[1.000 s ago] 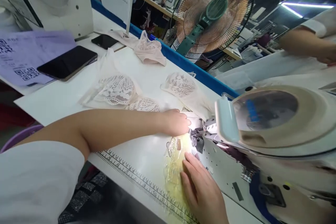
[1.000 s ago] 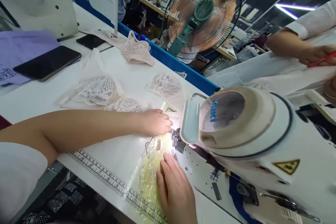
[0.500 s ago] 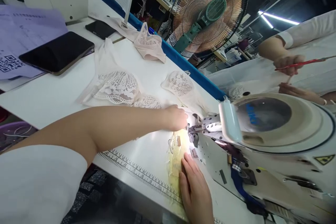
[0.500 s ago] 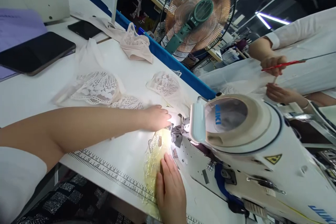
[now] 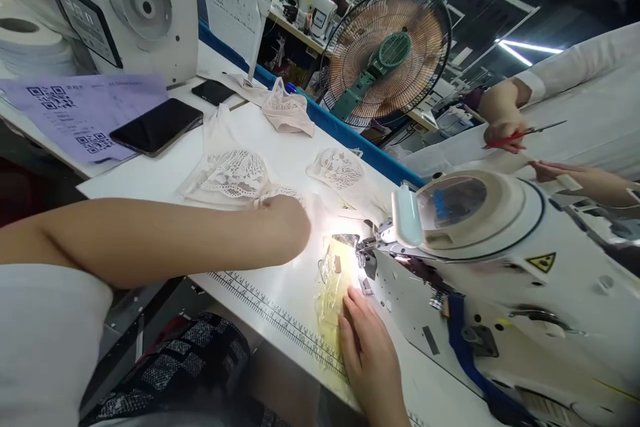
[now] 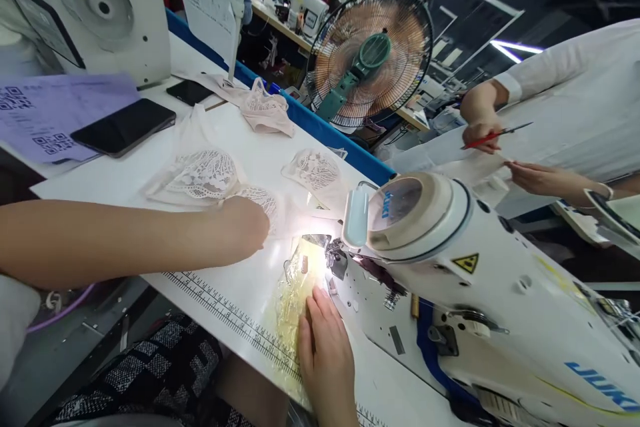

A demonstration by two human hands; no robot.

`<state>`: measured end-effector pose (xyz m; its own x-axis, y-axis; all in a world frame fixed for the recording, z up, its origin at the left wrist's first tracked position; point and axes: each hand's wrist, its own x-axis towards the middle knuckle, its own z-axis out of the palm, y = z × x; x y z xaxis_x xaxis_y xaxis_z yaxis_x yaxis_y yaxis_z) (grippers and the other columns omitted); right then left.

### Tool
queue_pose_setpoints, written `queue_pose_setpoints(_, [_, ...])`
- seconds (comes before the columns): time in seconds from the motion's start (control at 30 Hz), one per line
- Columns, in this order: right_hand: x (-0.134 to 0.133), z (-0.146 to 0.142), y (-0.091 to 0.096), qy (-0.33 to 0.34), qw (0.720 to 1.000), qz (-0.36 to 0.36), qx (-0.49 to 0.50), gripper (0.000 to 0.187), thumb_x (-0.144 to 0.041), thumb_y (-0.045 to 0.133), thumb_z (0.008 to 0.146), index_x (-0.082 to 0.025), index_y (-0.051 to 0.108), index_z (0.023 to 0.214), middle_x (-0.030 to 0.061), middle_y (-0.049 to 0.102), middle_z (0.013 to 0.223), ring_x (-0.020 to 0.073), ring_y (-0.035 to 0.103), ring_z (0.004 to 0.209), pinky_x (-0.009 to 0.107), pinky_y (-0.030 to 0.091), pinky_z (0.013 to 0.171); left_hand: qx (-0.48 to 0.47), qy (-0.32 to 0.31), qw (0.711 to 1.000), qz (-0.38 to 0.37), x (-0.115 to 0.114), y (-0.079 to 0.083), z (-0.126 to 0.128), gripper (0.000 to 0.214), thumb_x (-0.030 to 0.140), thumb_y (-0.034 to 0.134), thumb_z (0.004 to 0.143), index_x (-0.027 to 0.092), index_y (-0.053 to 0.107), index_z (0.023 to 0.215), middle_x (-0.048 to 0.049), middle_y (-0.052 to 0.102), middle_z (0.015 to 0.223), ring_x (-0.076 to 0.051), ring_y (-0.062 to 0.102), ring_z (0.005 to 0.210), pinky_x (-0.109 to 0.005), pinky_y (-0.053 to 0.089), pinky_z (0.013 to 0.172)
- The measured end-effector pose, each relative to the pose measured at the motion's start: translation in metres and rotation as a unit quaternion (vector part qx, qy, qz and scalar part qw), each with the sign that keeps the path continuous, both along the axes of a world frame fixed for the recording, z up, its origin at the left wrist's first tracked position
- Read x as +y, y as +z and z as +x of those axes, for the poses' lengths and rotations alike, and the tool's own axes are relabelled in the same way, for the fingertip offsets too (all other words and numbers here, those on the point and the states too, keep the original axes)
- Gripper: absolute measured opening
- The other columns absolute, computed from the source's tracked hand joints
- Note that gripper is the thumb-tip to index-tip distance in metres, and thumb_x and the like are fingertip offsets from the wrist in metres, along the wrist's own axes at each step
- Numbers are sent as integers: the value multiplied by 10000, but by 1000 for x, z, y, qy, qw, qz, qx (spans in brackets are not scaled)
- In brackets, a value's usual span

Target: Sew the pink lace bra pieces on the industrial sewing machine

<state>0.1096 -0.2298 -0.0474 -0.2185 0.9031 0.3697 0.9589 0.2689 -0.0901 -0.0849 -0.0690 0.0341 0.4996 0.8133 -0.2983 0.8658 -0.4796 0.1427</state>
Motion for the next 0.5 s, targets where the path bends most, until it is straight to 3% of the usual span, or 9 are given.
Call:
queue_pose_setpoints(0.1, [1, 3, -3, 10, 1000, 15, -1, 327, -302, 416, 912, -135, 550, 1160, 142, 588, 1223, 261, 562, 1121, 435, 523, 886, 68, 27, 997, 19, 1, -5, -20, 535, 391, 599, 801, 161, 525, 1279, -212, 527, 1246, -393, 514, 1076, -476, 444, 812])
queue_pose_setpoints(0.17, [1, 7, -7, 26, 999, 23, -8, 334, -314, 421, 910, -132, 546, 1161, 144, 585, 1226, 268, 562, 1119, 435, 521, 889, 62, 45, 996, 48, 8, -9, -22, 634, 472, 515, 844, 168, 385, 1385, -231, 393, 1374, -420, 448, 1157, -486, 434, 836])
queue_pose_setpoints(0.5, [6, 36, -27, 93, 994, 11, -62, 365, -315, 486, 878, -117, 525, 1183, 152, 554, 1262, 272, 567, 1116, 382, 526, 889, -6, -36, 996, 81, 68, -25, 4, 576, 466, 418, 875, 158, 414, 1363, -223, 388, 1374, -392, 394, 1209, -479, 370, 929])
